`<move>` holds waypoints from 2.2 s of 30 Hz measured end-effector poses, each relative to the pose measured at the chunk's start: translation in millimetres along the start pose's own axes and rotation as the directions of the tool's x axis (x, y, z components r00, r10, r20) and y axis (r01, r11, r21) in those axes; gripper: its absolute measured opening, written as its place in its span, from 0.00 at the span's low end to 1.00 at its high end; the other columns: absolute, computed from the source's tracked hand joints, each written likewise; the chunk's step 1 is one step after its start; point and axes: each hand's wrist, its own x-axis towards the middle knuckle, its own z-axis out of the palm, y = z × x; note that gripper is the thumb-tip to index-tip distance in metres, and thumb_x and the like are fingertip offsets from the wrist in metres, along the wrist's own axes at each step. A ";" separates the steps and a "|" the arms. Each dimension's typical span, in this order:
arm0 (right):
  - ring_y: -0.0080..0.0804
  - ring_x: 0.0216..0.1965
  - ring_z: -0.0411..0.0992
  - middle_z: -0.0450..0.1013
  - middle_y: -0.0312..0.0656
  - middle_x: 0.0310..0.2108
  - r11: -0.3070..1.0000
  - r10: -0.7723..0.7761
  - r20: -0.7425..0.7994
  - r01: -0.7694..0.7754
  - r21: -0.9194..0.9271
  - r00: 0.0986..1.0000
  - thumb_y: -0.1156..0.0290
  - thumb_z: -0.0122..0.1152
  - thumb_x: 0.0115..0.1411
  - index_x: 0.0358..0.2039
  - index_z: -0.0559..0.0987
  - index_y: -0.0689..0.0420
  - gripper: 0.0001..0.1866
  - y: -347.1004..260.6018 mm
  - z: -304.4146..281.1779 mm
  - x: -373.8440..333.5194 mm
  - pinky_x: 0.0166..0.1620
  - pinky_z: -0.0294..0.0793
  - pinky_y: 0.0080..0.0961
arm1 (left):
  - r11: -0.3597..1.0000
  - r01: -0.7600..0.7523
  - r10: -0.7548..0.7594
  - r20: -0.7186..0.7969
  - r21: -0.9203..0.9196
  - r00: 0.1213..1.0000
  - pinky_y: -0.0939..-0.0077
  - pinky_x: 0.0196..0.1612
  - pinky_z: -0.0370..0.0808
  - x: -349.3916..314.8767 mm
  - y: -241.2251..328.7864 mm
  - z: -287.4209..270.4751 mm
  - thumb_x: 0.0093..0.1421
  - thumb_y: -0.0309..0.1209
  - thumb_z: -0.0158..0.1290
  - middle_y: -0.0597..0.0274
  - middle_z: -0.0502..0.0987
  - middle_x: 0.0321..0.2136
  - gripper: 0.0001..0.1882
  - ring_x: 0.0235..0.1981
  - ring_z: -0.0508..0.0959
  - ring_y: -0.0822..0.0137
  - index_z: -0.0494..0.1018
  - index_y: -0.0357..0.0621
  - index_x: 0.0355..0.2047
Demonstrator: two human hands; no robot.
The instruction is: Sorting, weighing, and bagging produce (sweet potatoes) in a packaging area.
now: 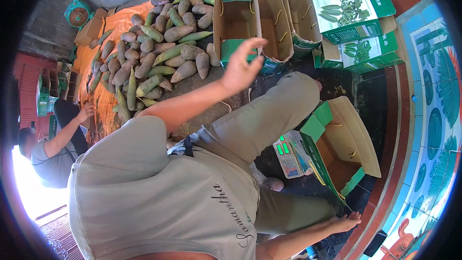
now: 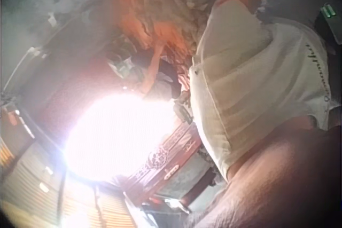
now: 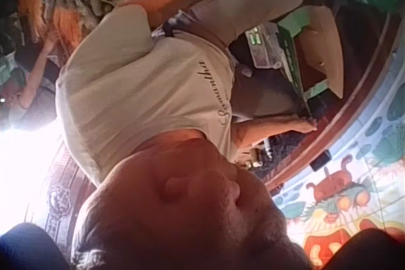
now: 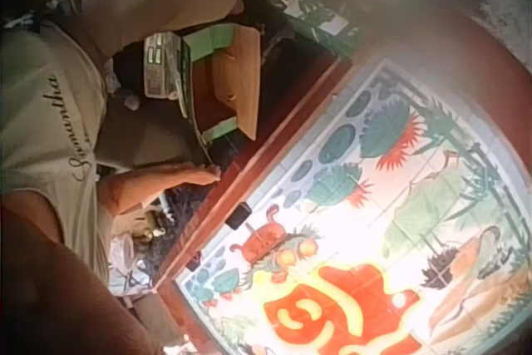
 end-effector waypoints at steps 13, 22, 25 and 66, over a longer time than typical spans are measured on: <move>0.35 0.45 0.69 0.69 0.46 0.46 0.959 0.282 0.219 -0.268 -0.093 0.934 0.57 0.51 0.61 0.50 0.67 0.66 0.25 43.4 -61.2 46.5 0.47 0.69 0.27 | 0.821 -0.357 0.171 0.404 0.446 0.898 0.62 0.48 0.69 -42.5 -109.6 -86.9 0.48 0.21 0.53 0.53 0.71 0.43 0.17 0.45 0.71 0.52 0.69 0.39 0.41; 0.37 0.42 0.70 0.69 0.49 0.43 0.961 0.152 0.382 -0.047 -0.272 0.911 0.59 0.50 0.62 0.47 0.68 0.68 0.23 37.1 -52.6 43.3 0.46 0.72 0.27 | 0.536 -0.317 -0.115 0.440 0.782 0.891 0.61 0.56 0.62 -44.3 -142.2 -45.4 0.46 0.24 0.54 0.50 0.64 0.52 0.27 0.54 0.65 0.53 0.65 0.43 0.49; 0.36 0.39 0.71 0.70 0.48 0.42 0.952 0.161 0.382 -0.042 -0.303 0.910 0.59 0.50 0.62 0.46 0.69 0.67 0.22 39.0 -47.1 45.2 0.43 0.73 0.27 | 0.508 -0.313 -0.084 0.408 0.803 0.909 0.63 0.53 0.65 -30.7 -152.8 -31.4 0.46 0.24 0.51 0.53 0.69 0.48 0.25 0.51 0.68 0.54 0.66 0.45 0.48; 0.31 0.34 0.72 0.73 0.45 0.35 0.898 0.067 0.431 0.134 -0.418 0.900 0.63 0.51 0.61 0.41 0.72 0.66 0.17 39.0 -50.1 43.4 0.38 0.74 0.23 | 0.225 0.120 -0.678 0.068 0.967 0.732 0.55 0.57 0.60 -44.7 -266.2 -118.7 0.49 0.28 0.53 0.61 0.56 0.58 0.33 0.61 0.55 0.59 0.56 0.51 0.57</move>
